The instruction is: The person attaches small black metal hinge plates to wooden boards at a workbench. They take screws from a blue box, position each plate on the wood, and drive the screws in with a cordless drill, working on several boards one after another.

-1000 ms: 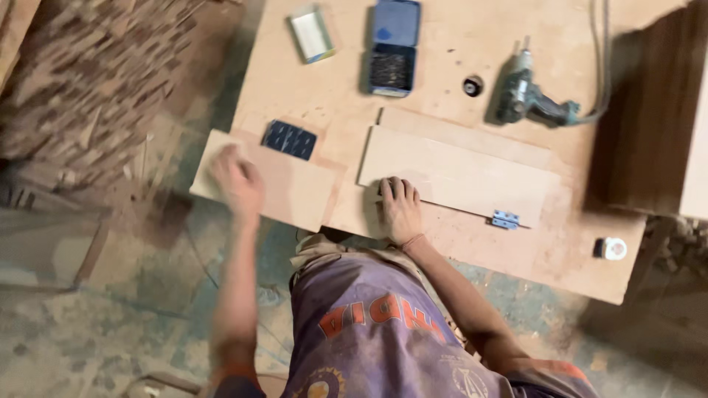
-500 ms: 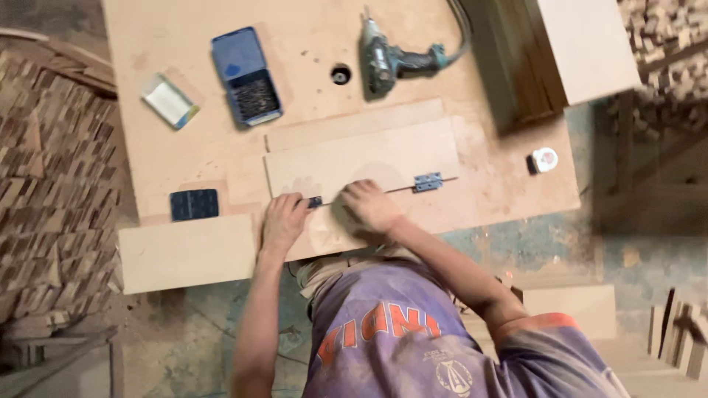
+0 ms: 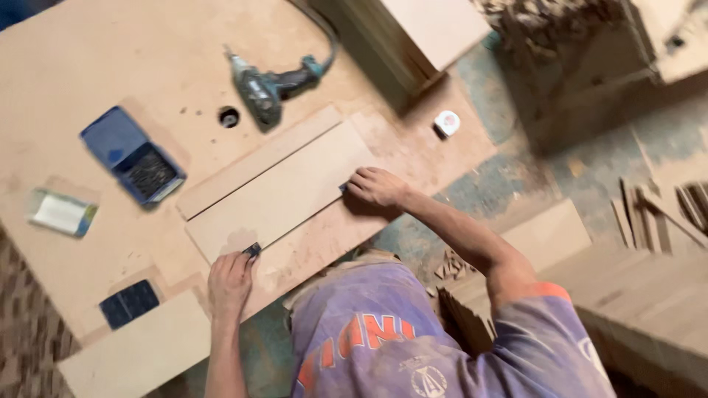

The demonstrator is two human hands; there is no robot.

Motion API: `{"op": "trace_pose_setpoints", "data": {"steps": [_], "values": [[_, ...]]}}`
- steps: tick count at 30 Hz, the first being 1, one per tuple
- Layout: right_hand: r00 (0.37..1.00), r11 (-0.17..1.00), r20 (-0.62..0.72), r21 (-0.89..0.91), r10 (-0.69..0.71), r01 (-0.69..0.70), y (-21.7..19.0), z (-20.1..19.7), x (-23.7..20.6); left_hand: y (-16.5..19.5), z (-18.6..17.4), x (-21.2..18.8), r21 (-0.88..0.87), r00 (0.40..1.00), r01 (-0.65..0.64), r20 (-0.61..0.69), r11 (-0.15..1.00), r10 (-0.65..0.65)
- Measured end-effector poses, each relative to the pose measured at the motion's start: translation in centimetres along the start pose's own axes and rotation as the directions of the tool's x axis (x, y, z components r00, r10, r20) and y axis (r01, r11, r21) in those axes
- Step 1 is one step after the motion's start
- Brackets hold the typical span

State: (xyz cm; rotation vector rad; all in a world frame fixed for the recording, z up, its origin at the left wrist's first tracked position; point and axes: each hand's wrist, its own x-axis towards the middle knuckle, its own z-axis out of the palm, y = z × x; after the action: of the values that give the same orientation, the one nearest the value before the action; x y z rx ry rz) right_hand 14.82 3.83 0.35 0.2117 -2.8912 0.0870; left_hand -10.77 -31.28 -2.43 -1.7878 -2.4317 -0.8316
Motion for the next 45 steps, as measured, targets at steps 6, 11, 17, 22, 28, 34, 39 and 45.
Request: {"op": "trace_pose_setpoints", "data": {"steps": [6,11,17,22,28,34,39,45], "values": [[0.986,0.985,0.04,-0.058,0.165,-0.162,-7.3,-3.1,-3.5,-0.2,0.1,-2.7,-0.066,0.982,-0.126,0.13,0.99,0.134],[0.91,0.914,0.112,-0.136,0.399,-0.383,-11.5,-6.1,-3.9,0.6,0.2,-0.6,-0.106,0.927,-0.343,0.125,0.933,0.355],[0.89,0.881,-0.059,-0.127,0.453,-0.457,-13.2,-5.2,-1.9,-0.6,-1.3,-0.5,-0.099,0.898,-0.423,0.088,0.901,0.431],[0.754,0.742,-0.054,-0.148,0.654,-0.654,-20.0,-4.5,-3.8,-1.0,-1.2,-2.0,-0.208,0.828,-0.53,0.085,0.822,0.555],[0.448,0.419,-0.186,-0.176,0.874,-0.891,-34.7,-0.5,-6.5,-3.6,-0.6,-4.6,-0.292,0.659,-0.727,-0.037,0.622,0.752],[-0.397,-0.159,-0.569,0.421,0.721,-0.893,-42.5,4.9,0.2,-6.5,1.5,-3.4,-0.198,0.518,-0.839,-0.004,0.507,0.856],[-0.933,-0.147,0.149,0.984,0.327,0.106,-39.4,7.6,1.8,-7.0,2.0,-2.8,-0.17,0.412,-0.892,0.075,0.418,0.908],[-0.721,0.158,0.417,0.797,0.554,0.583,-36.4,6.7,0.4,-6.5,1.3,-3.2,-0.225,0.395,-0.885,0.097,0.407,0.914]]}}
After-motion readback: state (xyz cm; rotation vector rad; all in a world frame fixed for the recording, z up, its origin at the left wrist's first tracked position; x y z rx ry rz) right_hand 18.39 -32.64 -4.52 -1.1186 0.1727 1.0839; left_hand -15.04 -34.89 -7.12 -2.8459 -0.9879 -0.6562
